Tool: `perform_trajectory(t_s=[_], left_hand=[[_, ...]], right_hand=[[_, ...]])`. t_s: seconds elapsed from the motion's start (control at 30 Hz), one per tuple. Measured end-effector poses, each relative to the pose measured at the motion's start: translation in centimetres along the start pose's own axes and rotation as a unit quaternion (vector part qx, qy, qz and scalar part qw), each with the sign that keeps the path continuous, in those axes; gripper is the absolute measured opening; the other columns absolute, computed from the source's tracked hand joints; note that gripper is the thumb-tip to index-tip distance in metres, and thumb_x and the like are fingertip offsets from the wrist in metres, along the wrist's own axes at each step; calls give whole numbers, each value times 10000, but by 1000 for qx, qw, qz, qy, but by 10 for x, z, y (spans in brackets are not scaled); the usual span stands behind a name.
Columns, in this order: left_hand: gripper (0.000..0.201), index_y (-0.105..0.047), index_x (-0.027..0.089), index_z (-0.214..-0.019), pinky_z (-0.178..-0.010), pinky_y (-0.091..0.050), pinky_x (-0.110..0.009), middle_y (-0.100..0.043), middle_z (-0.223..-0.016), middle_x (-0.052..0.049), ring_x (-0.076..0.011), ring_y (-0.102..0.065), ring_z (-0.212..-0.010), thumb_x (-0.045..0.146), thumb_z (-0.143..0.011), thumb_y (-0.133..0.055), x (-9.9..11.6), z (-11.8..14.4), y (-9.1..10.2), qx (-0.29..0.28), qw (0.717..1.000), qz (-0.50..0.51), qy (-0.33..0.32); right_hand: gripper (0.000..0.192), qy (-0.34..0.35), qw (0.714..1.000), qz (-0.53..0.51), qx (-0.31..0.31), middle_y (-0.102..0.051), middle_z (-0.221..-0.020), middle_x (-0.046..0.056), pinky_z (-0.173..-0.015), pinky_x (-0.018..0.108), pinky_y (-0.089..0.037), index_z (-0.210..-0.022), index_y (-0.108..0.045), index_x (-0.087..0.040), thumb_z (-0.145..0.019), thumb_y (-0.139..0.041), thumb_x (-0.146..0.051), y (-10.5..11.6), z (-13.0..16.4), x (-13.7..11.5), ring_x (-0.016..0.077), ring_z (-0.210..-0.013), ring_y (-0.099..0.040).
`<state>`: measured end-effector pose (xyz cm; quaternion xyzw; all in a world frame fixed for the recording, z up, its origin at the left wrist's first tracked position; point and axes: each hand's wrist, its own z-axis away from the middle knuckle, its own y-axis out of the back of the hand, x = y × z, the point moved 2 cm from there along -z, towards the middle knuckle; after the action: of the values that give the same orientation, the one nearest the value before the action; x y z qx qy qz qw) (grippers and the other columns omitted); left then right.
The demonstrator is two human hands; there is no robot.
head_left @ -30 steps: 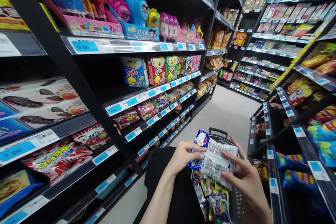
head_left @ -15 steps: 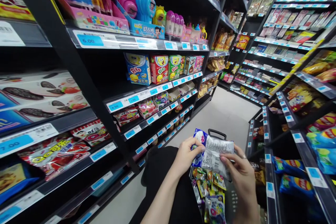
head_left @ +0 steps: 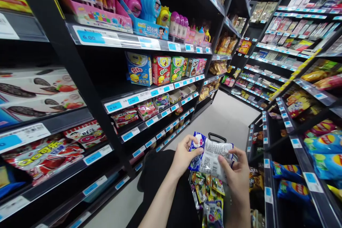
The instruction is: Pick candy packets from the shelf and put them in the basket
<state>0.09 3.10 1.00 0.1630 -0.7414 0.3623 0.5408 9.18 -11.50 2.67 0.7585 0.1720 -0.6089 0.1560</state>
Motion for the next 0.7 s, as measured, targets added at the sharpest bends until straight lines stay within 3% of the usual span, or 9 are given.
perform_trajectory(t_s=[0.17, 0.33, 0.6, 0.7], left_hand=[[177, -562, 168, -688, -624, -352, -182, -531, -662, 47, -96, -463, -652, 180, -659, -736, 3, 1, -1, 6, 1000, 27, -13], [173, -559, 169, -685, -610, -366, -182, -536, -647, 40, -99, -482, -640, 216, -683, -726, 5, 3, -3, 6, 998, 63, -3], [190, -564, 161, -663, -600, -375, -177, -556, -672, 30, -92, -486, -636, 216, -661, -746, 6, 3, -4, 12, 994, 105, 19], [189, -565, 160, -669, -598, -380, -171, -560, -678, 30, -89, -494, -640, 207, -662, -748, 5, 3, -3, 9, 993, 115, 25]], right_hand=[[390, 18, 999, 15, 30, -601, -784, 7, -372, 177, -332, -942, -551, -201, -688, -730, -437, 1, 0, -5, 67, -423, -426], [380, -1, 999, -11, 44, -604, -888, 44, -399, 198, -331, -966, -585, -191, -711, -695, -449, 0, -1, -5, 92, -485, -468], [362, -26, 996, -59, 58, -626, -959, 61, -435, 212, -383, -973, -619, -191, -741, -684, -461, 2, 0, 1, 109, -526, -508], [362, -32, 994, -79, 69, -645, -875, 37, -416, 201, -395, -958, -631, -192, -713, -736, -435, 4, 1, -1, 102, -500, -509]])
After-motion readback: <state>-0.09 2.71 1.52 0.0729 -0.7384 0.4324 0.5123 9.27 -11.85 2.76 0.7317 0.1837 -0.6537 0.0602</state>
